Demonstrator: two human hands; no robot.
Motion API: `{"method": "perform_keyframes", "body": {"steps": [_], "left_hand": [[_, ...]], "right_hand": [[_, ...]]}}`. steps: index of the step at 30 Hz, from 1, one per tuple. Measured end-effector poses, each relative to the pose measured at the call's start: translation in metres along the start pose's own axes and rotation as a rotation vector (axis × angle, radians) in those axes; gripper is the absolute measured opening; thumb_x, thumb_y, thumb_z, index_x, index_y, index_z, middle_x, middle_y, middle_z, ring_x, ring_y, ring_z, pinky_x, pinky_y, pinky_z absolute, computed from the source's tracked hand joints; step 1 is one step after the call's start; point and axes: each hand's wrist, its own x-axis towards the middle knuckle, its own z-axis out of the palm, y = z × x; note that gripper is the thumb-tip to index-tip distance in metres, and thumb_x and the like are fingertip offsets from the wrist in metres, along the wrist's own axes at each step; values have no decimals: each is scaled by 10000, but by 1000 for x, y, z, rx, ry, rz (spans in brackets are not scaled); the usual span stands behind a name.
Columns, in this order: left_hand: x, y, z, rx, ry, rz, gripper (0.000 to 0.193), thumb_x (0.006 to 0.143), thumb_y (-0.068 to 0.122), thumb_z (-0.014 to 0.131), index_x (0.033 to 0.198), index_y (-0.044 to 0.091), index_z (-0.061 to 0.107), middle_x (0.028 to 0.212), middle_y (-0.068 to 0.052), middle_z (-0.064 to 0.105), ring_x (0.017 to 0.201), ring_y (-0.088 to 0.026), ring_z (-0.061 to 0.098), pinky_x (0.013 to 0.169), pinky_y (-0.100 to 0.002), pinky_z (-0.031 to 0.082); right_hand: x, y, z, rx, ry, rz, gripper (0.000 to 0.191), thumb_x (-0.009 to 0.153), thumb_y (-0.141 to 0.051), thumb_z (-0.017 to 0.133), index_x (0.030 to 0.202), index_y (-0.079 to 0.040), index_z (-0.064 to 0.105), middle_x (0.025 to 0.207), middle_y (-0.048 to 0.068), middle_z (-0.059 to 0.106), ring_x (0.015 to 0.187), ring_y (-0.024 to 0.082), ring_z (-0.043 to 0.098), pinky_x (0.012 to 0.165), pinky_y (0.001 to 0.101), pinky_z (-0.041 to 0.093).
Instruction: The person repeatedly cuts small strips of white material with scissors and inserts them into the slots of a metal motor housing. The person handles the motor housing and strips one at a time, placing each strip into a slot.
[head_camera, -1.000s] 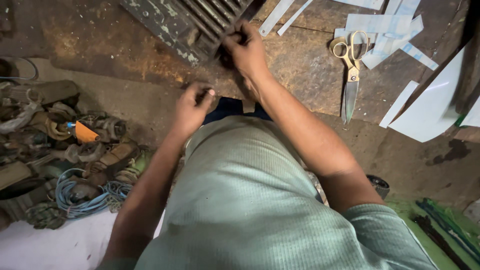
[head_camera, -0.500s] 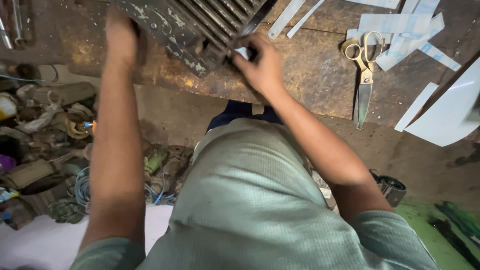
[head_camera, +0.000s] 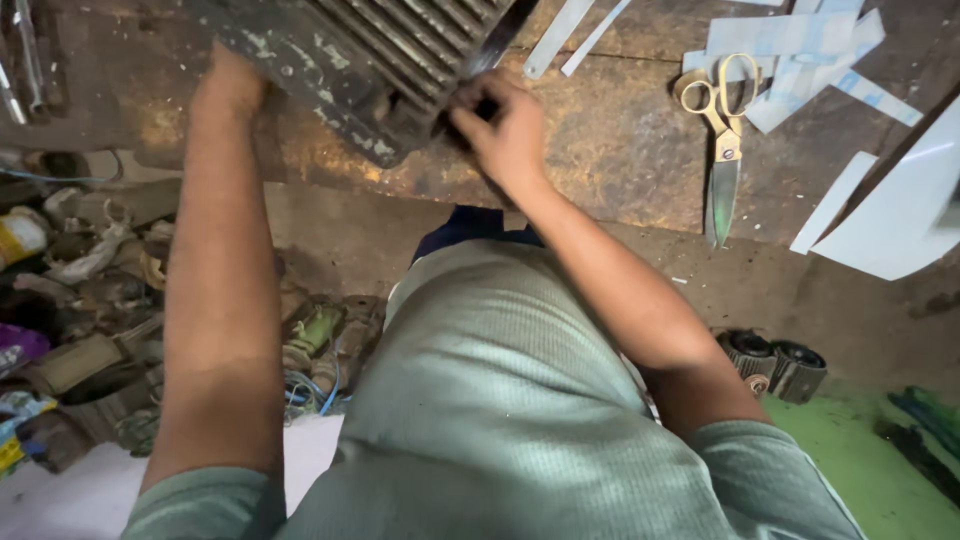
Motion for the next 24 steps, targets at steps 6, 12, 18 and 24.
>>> {"method": "perform_keyframes", "body": {"steps": [6,12,18,24], "left_hand": [[-2,0,2,11,7,-1,366,1084,294,594,1275,-13,647,1218,-162,670,1113,-264,600,916,-404,487],[-2,3,4,16,9,-2,410,1060,313,613,1295,-20,652,1281,-179,690,1171,-264,624,954,-410,502],[-4,7,5,36,7,-2,438,1066,326,608,1336,-19,620,1325,-194,659,1209,-271,607,985,-417,495],[0,5,13,-18,43,1,521,1086,366,587,1420,-26,510,1418,-202,563,1296,-295,562,1065,-421,479]], "right_hand": [[7,9,5,-19,-24,-89,210,808,-72,856,911,-19,681,968,126,684,915,305,691,808,376,532],[18,27,17,-189,71,-146,378,726,-30,829,1067,3,668,1033,171,679,986,371,661,869,420,530],[22,16,-1,-123,-82,-176,436,774,-135,881,1118,0,651,1044,170,663,977,362,654,848,424,533],[-12,0,-85,-266,-140,-75,304,908,-279,856,1035,-47,704,1003,140,690,944,319,691,834,403,545]]}}
